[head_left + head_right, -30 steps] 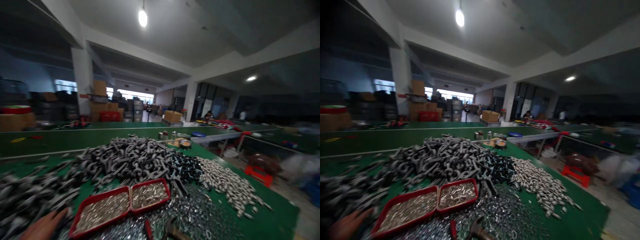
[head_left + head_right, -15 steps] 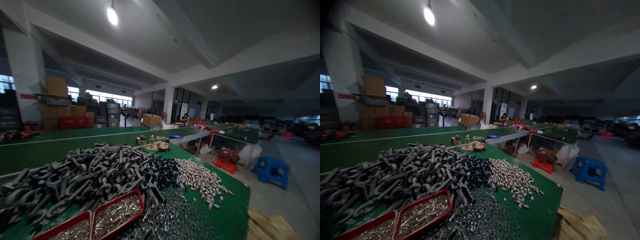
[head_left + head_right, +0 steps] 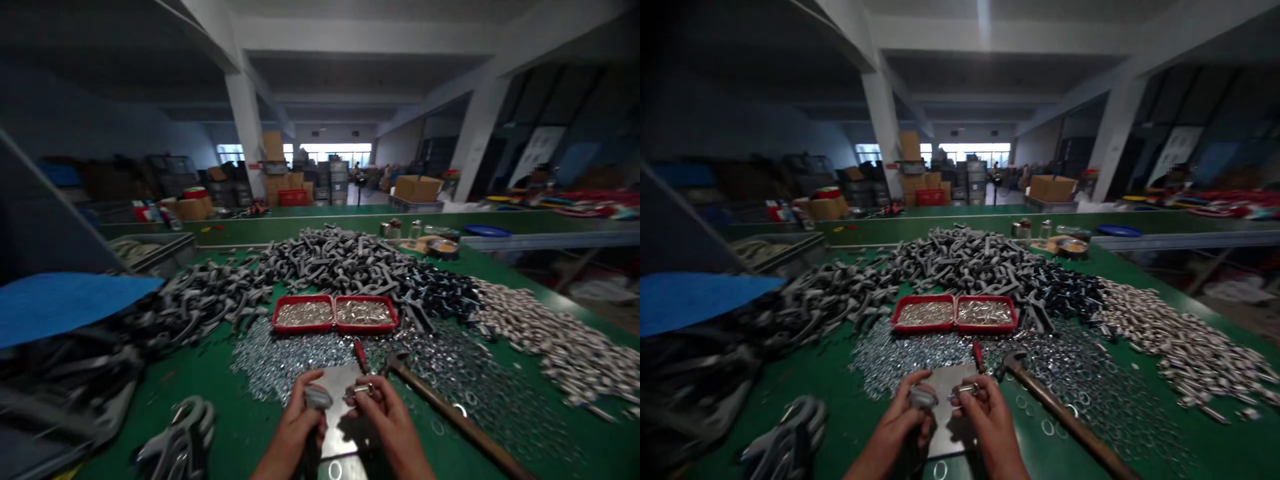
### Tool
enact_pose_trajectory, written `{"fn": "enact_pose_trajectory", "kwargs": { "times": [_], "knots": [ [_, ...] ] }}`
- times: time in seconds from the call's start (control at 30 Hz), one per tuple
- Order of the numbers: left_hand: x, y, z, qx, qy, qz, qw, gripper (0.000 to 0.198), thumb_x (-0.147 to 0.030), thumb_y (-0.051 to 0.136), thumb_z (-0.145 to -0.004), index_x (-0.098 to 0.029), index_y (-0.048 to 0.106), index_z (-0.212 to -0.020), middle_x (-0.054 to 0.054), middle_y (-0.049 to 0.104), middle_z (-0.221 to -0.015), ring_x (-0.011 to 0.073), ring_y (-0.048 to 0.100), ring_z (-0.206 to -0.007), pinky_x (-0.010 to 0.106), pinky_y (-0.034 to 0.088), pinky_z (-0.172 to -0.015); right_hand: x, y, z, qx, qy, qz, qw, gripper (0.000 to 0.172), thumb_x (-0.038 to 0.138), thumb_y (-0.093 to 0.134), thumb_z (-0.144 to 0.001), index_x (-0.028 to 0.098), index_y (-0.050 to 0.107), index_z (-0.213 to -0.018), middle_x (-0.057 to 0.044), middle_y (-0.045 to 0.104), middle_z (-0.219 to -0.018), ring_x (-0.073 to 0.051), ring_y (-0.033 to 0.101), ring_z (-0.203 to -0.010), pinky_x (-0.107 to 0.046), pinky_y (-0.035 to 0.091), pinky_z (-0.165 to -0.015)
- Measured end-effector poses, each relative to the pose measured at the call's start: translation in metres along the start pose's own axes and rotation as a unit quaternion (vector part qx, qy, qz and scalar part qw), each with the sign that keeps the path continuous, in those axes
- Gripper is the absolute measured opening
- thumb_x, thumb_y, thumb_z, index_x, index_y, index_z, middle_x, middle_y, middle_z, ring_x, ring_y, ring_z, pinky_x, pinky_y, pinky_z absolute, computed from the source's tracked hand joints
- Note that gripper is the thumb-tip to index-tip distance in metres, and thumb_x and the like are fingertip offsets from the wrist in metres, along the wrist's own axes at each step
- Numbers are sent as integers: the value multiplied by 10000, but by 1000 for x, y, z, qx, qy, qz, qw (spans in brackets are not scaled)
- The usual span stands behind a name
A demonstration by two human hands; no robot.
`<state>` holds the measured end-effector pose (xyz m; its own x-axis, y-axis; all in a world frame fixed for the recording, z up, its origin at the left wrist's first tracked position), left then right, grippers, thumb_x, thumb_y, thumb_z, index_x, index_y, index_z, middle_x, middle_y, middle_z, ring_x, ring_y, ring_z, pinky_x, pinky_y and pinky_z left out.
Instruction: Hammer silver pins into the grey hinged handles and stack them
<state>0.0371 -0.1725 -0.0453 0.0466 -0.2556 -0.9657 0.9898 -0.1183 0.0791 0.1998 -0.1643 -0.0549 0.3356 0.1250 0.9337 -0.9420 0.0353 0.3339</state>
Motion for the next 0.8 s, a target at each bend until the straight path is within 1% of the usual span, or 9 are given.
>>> {"fn": "enact_pose_trajectory", "kwargs": {
  "times": [0.1, 0.27, 0.33, 0.43, 0.47, 0.53, 0.6, 0.67, 0.8],
  "knots": [
    [15, 0, -2, -10, 6, 41, 999, 563, -296, 563, -761, -212, 399, -1293, -65, 565, -642, 117, 543, -535, 214, 412, -524, -4, 6, 8, 21, 18, 22, 999, 438, 518, 790, -753, 218, 607, -1016, -53, 747, -913, -229, 706, -805, -333, 541, -717],
    [27, 12, -4, -30, 36, 62, 997, 505, -265, 514, -784, -199, 358, -1260, -68, 553, -640, 120, 532, -551, 211, 410, -538, 0, 14, 18, 39, -12, 79, 996, 379, 521, 727, -813, 226, 633, -1033, -48, 724, -940, -233, 682, -841, -328, 520, -755],
    [36, 18, -2, 13, 22, 89, 996, 442, -263, 520, -769, -209, 378, -1184, -92, 512, -573, 107, 470, -472, 198, 382, -485, 1, 16, 18, 59, -31, 123, 990, 335, 504, 701, -837, 229, 661, -1023, -46, 701, -934, -231, 661, -841, -322, 503, -754],
    [42, 32, 10, 160, -22, 120, 980, 356, -233, 555, -717, -229, 390, -1031, -119, 474, -529, 71, 359, -375, 176, 341, -411, 11, 21, 17, 112, -78, 152, 979, 269, 485, 720, -814, 227, 700, -887, -59, 641, -975, -261, 612, -970, -346, 472, -828],
    [40, 35, 17, 205, -34, 123, 970, 355, -219, 577, -705, -229, 391, -1007, -108, 503, -557, 67, 386, -381, 180, 365, -420, 14, 23, 17, 133, -84, 146, 977, 262, 485, 725, -806, 227, 701, -849, -61, 622, -984, -266, 593, -995, -356, 462, -842],
    [29, 33, 29, 261, -47, 123, 956, 367, -221, 630, -720, -217, 409, -1012, -50, 598, -682, 78, 502, -458, 208, 438, -492, 15, 28, 16, 167, -67, 129, 975, 253, 486, 715, -812, 234, 697, -828, -51, 594, -963, -253, 575, -968, -364, 448, -830],
    [18, 28, 37, 284, -54, 116, 950, 384, -306, 685, -770, -203, 424, -1033, 16, 648, -806, 93, 568, -534, 240, 471, -556, 15, 32, 15, 184, -47, 119, 975, 241, 481, 703, -822, 240, 689, -832, -36, 576, -929, -236, 564, -922, -358, 440, -811],
    [13, 23, 39, 284, -52, 102, 952, 431, -428, 707, -814, -196, 424, -1042, 46, 656, -858, 89, 569, -547, 245, 464, -563, 16, 36, 14, 194, -46, 126, 972, 220, 459, 694, -829, 239, 679, -834, -32, 564, -928, -235, 558, -926, -356, 437, -819],
    [20, 19, 35, 259, -31, 93, 961, 501, -506, 723, -824, -203, 406, -1064, 58, 662, -902, 71, 552, -531, 214, 424, -519, 24, 47, 15, 222, -67, 169, 958, 161, 401, 664, -854, 241, 666, -855, -30, 562, -950, -237, 562, -960, -349, 440, -852]
  ]
}}
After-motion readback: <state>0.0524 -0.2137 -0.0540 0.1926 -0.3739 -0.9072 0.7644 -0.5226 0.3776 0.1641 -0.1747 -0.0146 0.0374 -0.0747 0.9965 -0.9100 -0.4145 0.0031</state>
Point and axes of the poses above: each hand's wrist, its own z-axis away from the middle knuckle, its own y-axis out of the palm, x = y × z, the point moved 8 cm from there along -z, towards the middle knuckle
